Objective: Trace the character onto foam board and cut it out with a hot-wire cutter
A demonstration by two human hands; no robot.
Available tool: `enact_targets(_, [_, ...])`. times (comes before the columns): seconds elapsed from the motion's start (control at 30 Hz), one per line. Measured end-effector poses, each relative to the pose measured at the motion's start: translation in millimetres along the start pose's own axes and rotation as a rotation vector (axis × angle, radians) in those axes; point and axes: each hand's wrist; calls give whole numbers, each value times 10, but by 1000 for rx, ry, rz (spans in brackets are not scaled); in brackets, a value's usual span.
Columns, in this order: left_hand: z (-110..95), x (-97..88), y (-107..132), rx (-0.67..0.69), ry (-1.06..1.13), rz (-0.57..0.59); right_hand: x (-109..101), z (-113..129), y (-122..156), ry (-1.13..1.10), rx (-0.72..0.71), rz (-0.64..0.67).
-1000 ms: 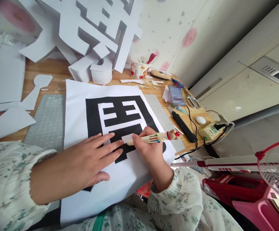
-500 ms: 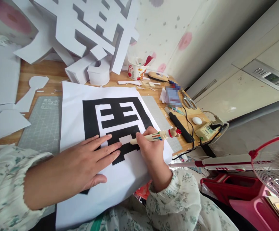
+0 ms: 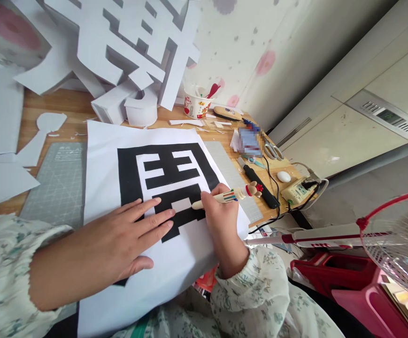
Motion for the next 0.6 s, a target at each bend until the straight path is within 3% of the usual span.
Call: enact_targets(0.6, [9,23,33,14,3,-1,16,-82,-33,-32,3,9])
Point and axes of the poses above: each hand's wrist, its own y-axis away from the middle knuckle, its own x-axis out of the palm, z = x × y, and after that the axes turned 7 degrees about -x, right-handed
